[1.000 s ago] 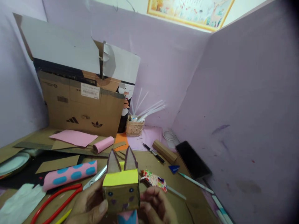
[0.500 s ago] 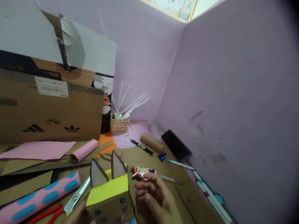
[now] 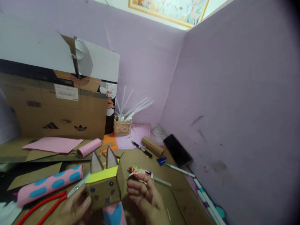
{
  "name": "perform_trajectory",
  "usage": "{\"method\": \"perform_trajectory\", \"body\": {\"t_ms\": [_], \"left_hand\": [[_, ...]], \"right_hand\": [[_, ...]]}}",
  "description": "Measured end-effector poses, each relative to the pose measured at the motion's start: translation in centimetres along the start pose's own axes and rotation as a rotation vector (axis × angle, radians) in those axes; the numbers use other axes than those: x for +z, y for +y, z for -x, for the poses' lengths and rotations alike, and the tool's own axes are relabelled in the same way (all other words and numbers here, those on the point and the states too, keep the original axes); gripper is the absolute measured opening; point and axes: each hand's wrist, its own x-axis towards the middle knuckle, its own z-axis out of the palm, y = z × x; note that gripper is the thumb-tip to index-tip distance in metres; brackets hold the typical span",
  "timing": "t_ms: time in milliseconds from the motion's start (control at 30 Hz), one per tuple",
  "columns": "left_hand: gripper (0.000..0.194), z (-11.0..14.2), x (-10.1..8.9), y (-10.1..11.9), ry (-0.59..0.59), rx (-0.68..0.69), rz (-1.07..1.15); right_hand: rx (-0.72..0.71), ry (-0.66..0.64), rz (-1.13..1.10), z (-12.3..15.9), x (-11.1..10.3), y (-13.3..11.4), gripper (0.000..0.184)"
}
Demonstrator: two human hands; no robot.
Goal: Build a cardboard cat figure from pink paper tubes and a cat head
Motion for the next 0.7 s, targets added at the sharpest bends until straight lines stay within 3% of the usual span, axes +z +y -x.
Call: {"method": "perform_trajectory", "body": {"t_ms": [67,200,467,700], "left_hand": [[0.074,0.5,0.7,0.3,0.027,0.026,-0.024],[0.062,1.7,1.6,0.8,-0.083,0.089,-0.052],[0.052,2.2,1.8,1.4,-0.237,0.035,-0.024],[0.037,2.9,2.4,1.5,-0.319,-0.016,-0.028]], "right_hand": [[-0.034,0.006,0.082,0.3,0.5,-0.9,0.045],[-0.072,-0.021,0.203,0.8,1.2,-2.2,0.045],[-0.023,-0.09,0.058,0.3,1.7,-1.8,0.042],[-0.045,-0.16,0.097,1.0,2.4,-2.1,0.04]]}}
